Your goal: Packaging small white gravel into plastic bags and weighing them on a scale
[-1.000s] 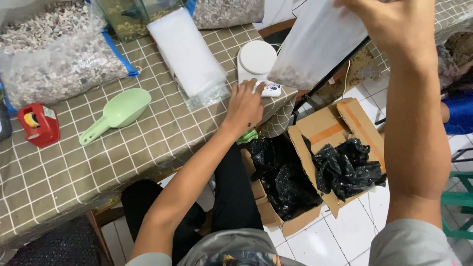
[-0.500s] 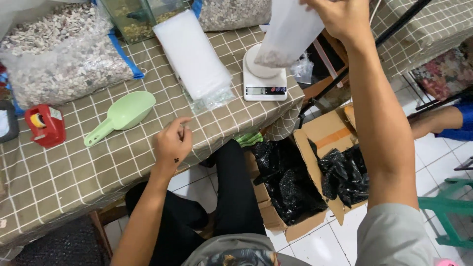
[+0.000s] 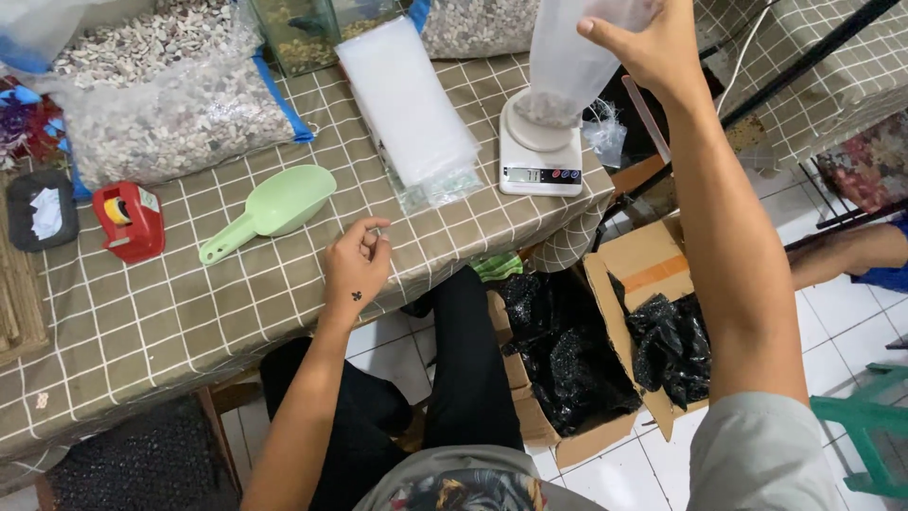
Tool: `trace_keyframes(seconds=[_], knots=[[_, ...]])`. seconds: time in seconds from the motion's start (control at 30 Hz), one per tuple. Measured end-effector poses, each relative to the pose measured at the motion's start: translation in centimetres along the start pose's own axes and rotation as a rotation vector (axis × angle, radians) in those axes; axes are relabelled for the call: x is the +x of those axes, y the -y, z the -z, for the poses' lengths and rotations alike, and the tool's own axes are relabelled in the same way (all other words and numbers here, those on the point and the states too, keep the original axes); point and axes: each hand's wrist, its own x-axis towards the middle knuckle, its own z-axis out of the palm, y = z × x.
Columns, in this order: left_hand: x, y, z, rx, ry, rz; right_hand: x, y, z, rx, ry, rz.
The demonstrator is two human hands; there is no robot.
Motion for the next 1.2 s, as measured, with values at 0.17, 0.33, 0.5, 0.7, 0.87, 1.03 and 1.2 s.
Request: trace_keyframes(seconds=[0.17, 0.33, 0.5, 0.7, 0.87, 1.03, 1.2], knots=[[0.0, -0.7, 0.4, -0.053, -0.002, 0.055, -1.3, 1.3, 0.3, 0.109, 0.091, -0.121], [0.0, -1.2, 0.6, -0.065, 0.021, 0.111, -1.8, 0.2, 0.3, 0.114, 0.048, -0.124], [0.2, -1.3, 0.7, -0.078, 0.024, 0.145, -1.5, -0.3, 0.3, 0.103, 0.014, -0.143], [0.0, -0.4, 0.4, -0.041, -0.001, 0.068, -1.2, 0.4, -0.3, 0.101, 0.011, -0.179], [0.1, -0.8, 0.7, -0.052, 0.031, 0.1, -1.1, -0.5, -0.6, 0.026, -0.027, -0.165], [0.1, -0.3, 0.4, -0.014, 0.021, 0.082, -0.6, -2.7, -0.5, 0.074, -0.047, -0.049], [0.1, -1.0, 1.1, -0.032, 0.053, 0.13, -0.5, -2.7, -0.5, 0.102, -0.025, 0.027]])
